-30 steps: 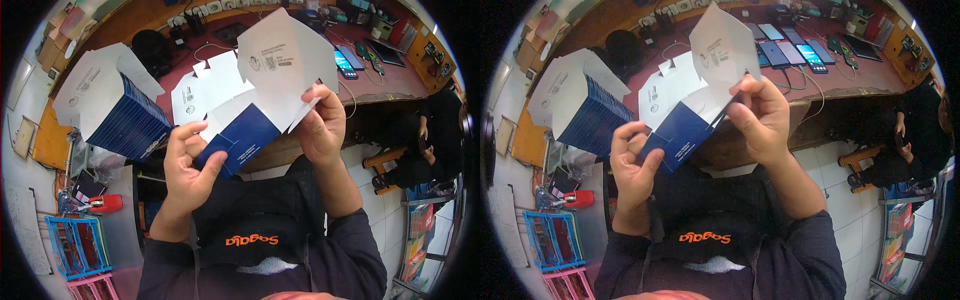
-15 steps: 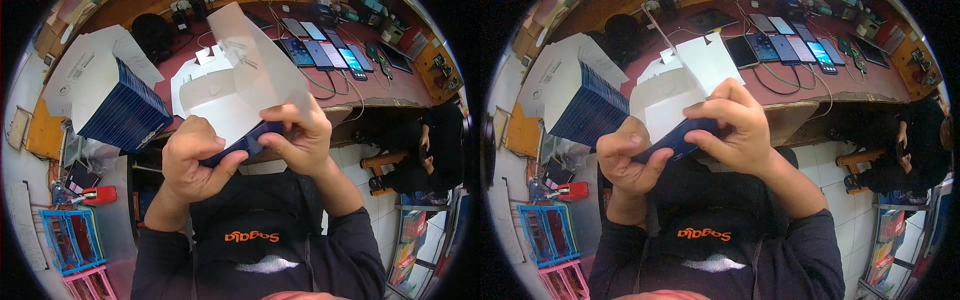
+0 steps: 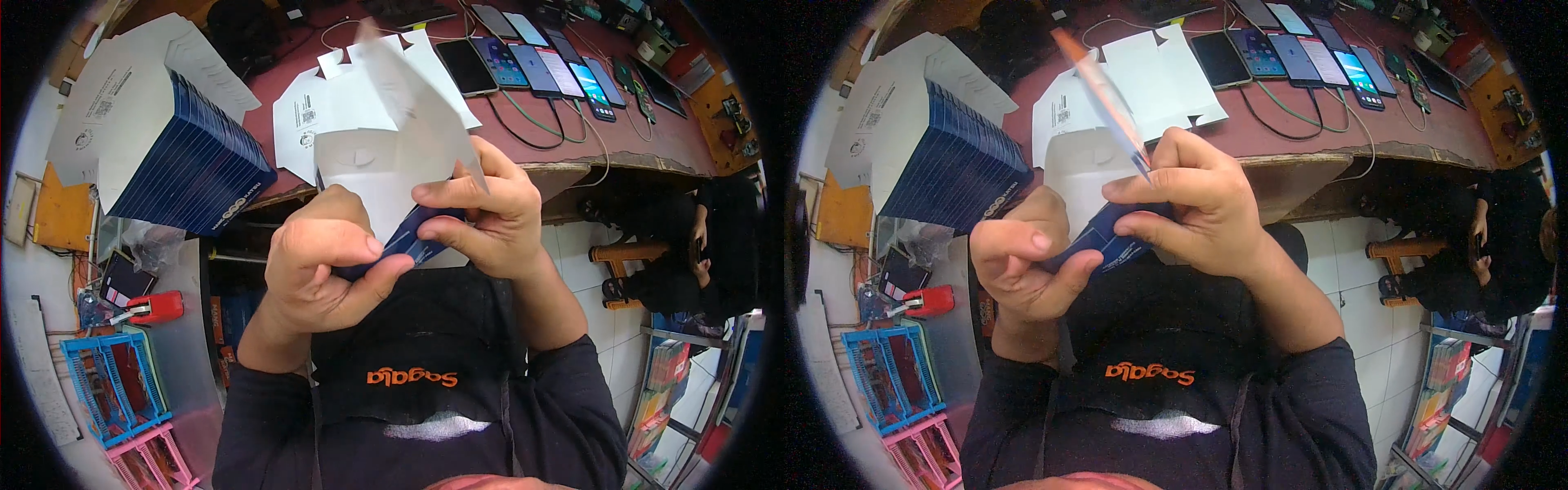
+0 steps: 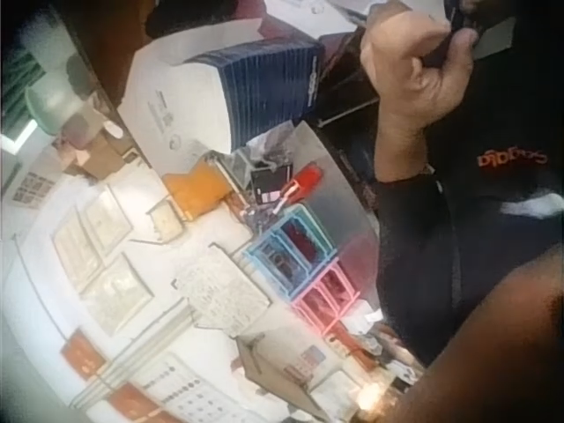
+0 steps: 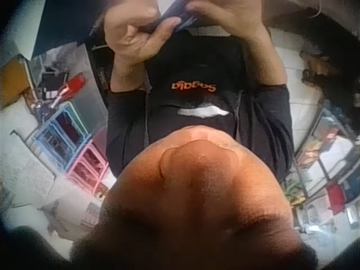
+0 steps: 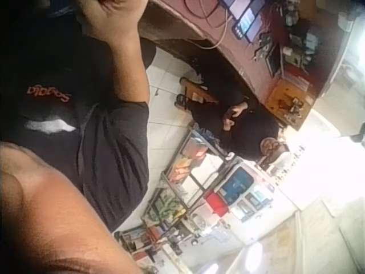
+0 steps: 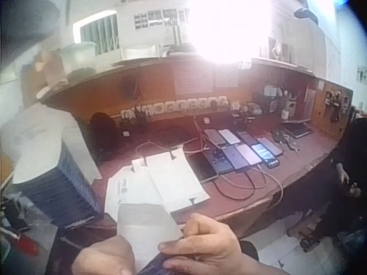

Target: Assembling cardboard food boxes by folding and stacking them.

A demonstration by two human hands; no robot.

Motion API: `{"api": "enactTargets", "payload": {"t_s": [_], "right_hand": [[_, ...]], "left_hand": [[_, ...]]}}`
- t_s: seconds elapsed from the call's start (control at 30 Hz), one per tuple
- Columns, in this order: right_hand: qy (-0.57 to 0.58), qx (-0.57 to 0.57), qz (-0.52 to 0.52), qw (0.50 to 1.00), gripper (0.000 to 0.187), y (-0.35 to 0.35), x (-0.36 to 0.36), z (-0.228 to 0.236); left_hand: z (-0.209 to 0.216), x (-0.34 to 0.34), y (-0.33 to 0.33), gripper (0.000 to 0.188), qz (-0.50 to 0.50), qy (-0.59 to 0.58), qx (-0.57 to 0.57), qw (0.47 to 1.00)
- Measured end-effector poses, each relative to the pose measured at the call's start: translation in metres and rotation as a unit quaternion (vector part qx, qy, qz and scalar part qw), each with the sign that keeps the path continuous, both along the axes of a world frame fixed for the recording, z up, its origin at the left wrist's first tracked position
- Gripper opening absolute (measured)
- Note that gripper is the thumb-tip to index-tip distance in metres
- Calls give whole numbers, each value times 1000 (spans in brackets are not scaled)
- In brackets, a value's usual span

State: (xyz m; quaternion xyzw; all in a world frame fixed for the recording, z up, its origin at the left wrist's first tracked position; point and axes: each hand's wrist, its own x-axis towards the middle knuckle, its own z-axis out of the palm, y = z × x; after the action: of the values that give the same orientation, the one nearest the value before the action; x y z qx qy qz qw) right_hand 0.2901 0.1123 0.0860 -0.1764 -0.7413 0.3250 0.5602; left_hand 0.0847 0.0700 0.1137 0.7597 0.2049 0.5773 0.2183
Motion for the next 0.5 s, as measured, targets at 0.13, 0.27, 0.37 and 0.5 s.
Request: {"api": "enactTargets", "payload": {"t_s": [0.13, 0.27, 0.37, 0.5], "right_hand": [[-30, 39, -78, 996, 35, -9, 1, 3], [-65, 231, -206, 949, 40, -15, 2, 9], [-98, 256, -208, 939, 38, -22, 5, 16], [-132, 304, -205, 921, 37, -17, 11, 14]], "left_hand": [[-4, -4, 2, 43, 54, 36, 31, 997], [-18, -8, -2, 44, 116, -23, -20, 993], [-23, -6, -3, 41, 132, -37, -40, 990], [-21, -1, 2, 37, 161, 14, -12, 987]]}}
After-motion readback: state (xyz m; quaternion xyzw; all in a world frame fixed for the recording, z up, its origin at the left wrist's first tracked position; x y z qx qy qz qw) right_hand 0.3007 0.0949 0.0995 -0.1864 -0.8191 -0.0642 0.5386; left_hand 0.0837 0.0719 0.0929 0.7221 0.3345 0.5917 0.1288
